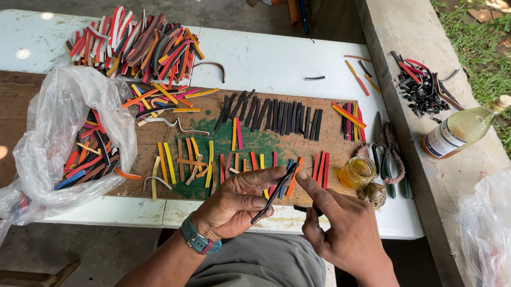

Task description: The person sits at a table and repeatedly picks up small colored rubber strips, briefly inspects them, and places them into color-coded piles on a wooden board. The person handles the strips one at a time, occasionally adjusting the arrangement of the sorted piles.

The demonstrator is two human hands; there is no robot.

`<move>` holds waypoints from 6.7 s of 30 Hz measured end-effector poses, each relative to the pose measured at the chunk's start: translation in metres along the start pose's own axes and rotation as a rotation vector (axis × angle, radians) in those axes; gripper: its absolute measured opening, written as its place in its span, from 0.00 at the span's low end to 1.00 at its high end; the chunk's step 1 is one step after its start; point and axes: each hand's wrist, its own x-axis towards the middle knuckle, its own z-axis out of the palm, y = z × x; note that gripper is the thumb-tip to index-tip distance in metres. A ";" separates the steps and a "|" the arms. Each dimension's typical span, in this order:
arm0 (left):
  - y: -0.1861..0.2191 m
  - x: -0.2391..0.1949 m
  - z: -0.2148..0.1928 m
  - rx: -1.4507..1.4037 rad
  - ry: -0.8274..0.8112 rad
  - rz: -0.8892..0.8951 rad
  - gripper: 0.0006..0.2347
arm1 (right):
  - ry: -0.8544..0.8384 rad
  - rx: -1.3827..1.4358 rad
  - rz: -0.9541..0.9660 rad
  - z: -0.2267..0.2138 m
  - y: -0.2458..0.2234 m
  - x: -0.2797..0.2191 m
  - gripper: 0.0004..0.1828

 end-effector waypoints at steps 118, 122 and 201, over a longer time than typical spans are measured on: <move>0.131 0.064 -0.134 1.803 0.717 0.280 0.08 | 0.197 1.140 0.857 0.116 0.094 -0.021 0.37; 0.050 0.038 -0.051 1.356 0.227 0.106 0.13 | 0.218 1.255 0.707 0.110 0.076 -0.009 0.37; -0.003 0.015 0.001 0.194 0.159 0.160 0.14 | 0.231 -0.043 -0.010 0.050 0.013 -0.021 0.31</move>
